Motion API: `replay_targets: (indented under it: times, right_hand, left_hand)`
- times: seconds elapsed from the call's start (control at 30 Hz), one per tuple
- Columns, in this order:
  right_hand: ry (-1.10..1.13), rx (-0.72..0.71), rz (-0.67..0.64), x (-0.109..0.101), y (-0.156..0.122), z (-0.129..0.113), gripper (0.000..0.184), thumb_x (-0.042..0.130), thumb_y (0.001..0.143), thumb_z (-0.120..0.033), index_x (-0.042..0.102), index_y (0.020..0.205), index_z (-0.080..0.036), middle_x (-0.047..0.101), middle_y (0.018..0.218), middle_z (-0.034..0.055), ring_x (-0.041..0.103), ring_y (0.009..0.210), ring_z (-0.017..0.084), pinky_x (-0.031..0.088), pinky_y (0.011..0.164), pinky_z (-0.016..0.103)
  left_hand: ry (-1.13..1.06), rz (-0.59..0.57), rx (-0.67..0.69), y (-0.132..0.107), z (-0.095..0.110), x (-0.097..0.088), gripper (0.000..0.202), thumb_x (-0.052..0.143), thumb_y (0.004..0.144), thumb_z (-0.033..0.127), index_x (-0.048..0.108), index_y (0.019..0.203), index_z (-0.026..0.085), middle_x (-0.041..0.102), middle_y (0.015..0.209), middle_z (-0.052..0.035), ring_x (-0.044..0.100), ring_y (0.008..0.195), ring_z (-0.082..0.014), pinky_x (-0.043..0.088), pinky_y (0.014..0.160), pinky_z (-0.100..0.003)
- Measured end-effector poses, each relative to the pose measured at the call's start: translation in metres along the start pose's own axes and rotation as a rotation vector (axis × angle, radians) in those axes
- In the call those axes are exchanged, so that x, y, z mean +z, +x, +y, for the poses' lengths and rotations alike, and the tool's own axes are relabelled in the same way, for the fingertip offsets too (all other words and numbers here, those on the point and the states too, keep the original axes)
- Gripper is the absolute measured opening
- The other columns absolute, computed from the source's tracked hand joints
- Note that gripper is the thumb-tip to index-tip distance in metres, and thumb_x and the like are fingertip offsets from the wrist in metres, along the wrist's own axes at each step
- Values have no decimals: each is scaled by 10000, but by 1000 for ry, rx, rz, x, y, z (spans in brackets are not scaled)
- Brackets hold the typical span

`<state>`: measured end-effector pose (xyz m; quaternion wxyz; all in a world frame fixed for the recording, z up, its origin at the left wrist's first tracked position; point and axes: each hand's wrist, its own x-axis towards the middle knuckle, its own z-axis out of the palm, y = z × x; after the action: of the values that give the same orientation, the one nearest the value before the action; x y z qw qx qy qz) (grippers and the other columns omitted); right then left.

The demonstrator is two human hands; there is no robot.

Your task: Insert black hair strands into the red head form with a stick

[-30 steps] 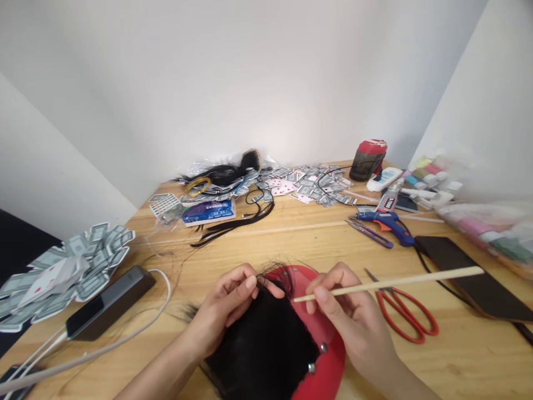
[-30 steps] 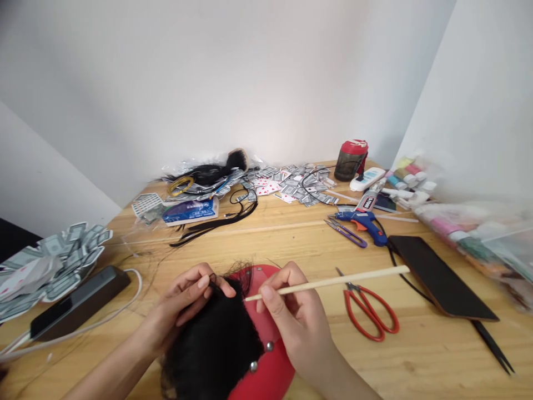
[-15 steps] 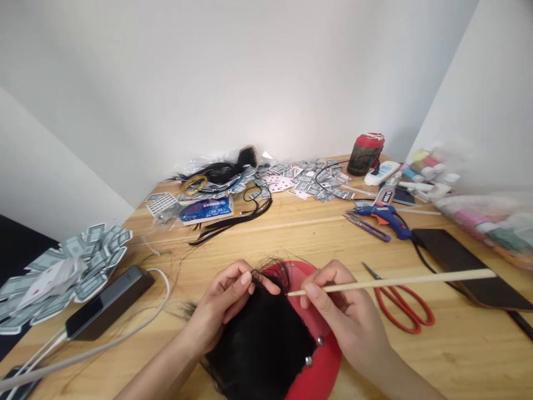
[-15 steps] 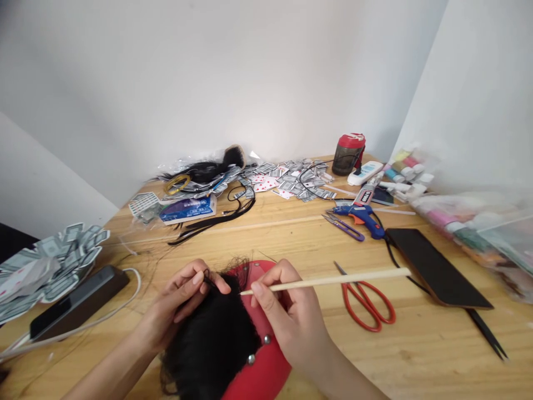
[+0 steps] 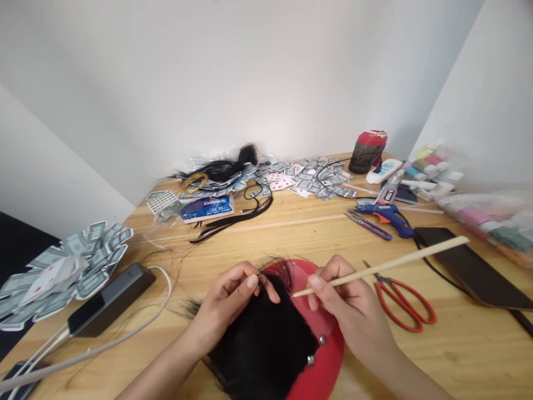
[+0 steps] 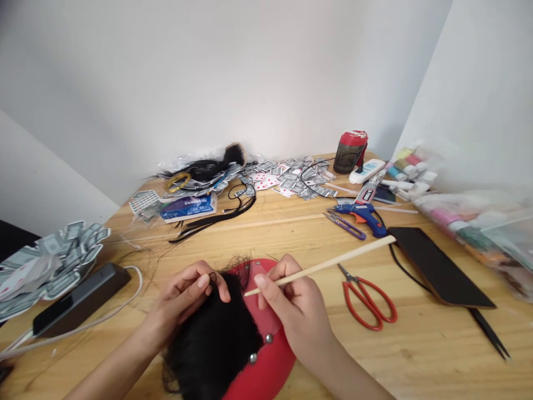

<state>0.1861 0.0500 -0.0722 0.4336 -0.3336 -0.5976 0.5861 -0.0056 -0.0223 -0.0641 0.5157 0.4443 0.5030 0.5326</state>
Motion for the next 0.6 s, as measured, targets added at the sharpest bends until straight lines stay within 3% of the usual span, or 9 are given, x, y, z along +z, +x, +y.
replay_targets:
  times: [0.07, 0.17, 0.53, 0.6]
  right_hand:
    - [-9, -2, 0, 0, 0, 1, 398, 650, 892, -517, 538, 634, -236, 558, 565, -27, 493, 517, 142, 379, 519, 266]
    - [-31, -9, -3, 0, -1, 2, 408, 634, 899, -524, 511, 634, -240, 557, 566, -25, 507, 528, 150, 388, 534, 273]
    - [-65, -3, 69, 4, -3, -4, 393, 624, 919, -475, 518, 626, -236, 530, 545, -42, 471, 492, 125, 370, 503, 256]
    - [-45, 15, 85, 4, -3, -3, 392, 631, 917, -472, 516, 629, -233, 522, 541, -47, 444, 482, 118, 351, 491, 252]
  left_hand:
    - [44, -8, 10, -1, 1, 0, 328, 587, 947, 455, 551, 762, 186, 763, 829, -71, 558, 628, -119, 354, 564, -224]
    - [97, -24, 14, -2, 3, 0, 328, 572, 954, 458, 555, 762, 193, 766, 845, -70, 618, 779, -165, 404, 681, -254]
    - [174, -49, 61, -3, 8, 0, 326, 552, 967, 452, 581, 777, 188, 763, 860, -51, 629, 825, -171, 421, 762, -267]
    - [166, -48, 53, -3, 8, 0, 328, 562, 962, 450, 578, 769, 185, 765, 862, -59, 619, 782, -158, 420, 718, -253]
